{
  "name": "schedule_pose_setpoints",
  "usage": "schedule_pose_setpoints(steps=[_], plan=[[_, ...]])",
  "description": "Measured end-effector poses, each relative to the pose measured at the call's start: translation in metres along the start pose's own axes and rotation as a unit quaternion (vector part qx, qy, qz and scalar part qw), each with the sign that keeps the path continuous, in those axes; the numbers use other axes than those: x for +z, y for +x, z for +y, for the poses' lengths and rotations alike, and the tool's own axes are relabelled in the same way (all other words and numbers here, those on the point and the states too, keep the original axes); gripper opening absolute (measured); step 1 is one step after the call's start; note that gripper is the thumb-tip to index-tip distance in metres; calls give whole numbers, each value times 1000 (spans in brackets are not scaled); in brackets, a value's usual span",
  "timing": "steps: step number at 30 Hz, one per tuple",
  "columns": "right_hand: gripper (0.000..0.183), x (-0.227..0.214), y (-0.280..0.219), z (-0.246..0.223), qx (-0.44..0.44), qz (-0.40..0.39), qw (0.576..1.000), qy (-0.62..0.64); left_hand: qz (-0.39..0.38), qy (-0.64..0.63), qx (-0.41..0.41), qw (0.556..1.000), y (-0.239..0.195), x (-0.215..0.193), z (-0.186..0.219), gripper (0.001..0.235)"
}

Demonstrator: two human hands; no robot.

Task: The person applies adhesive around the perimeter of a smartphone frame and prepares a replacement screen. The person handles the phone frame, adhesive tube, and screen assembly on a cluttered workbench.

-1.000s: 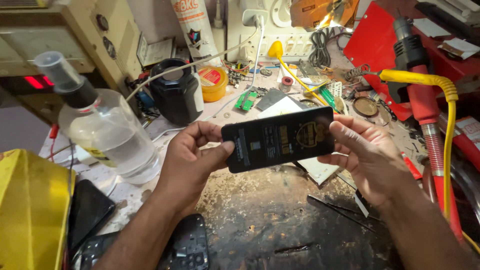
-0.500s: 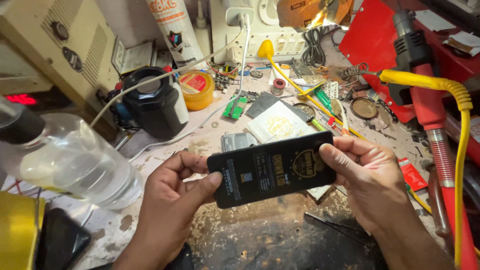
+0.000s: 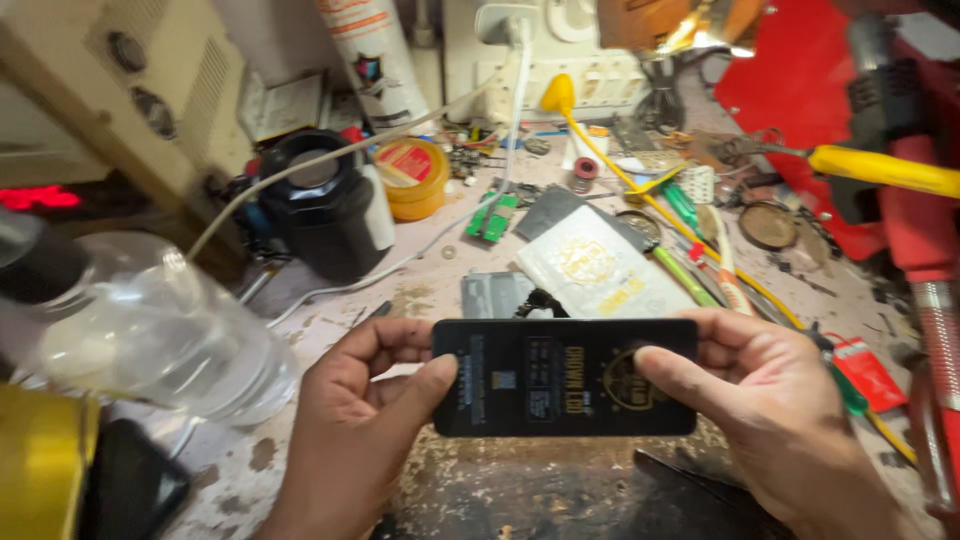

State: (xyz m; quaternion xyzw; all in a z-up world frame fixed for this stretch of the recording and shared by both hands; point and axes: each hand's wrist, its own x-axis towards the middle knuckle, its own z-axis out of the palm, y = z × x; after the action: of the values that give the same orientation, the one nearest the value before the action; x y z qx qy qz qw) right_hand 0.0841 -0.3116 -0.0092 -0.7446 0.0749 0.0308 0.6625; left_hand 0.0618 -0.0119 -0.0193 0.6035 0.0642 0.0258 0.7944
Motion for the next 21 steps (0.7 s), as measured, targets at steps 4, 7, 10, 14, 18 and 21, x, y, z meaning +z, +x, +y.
schedule_pose_setpoints(steps=[4,7,10,14,18,21], plan=[[24,-6,4,9,-67,-41,997,13,-27,-49,42,998,-3,-1,3,34],[25,-8,5,17,-101,-52,993,23,-34,-30,41,998,-5,3,6,32],[24,-9,7,20,-95,-38,995,9,-57,-32,15,998,-6,6,10,29],[29,-11,10,24,-54,-49,997,32,-46,-10,2,999,-6,4,16,22],[33,-12,12,27,-26,-76,997,23,-37,14,20,999,-9,5,20,21],[32,-11,12,27,-40,-102,993,34,-42,-5,45,998,-14,6,21,22]])
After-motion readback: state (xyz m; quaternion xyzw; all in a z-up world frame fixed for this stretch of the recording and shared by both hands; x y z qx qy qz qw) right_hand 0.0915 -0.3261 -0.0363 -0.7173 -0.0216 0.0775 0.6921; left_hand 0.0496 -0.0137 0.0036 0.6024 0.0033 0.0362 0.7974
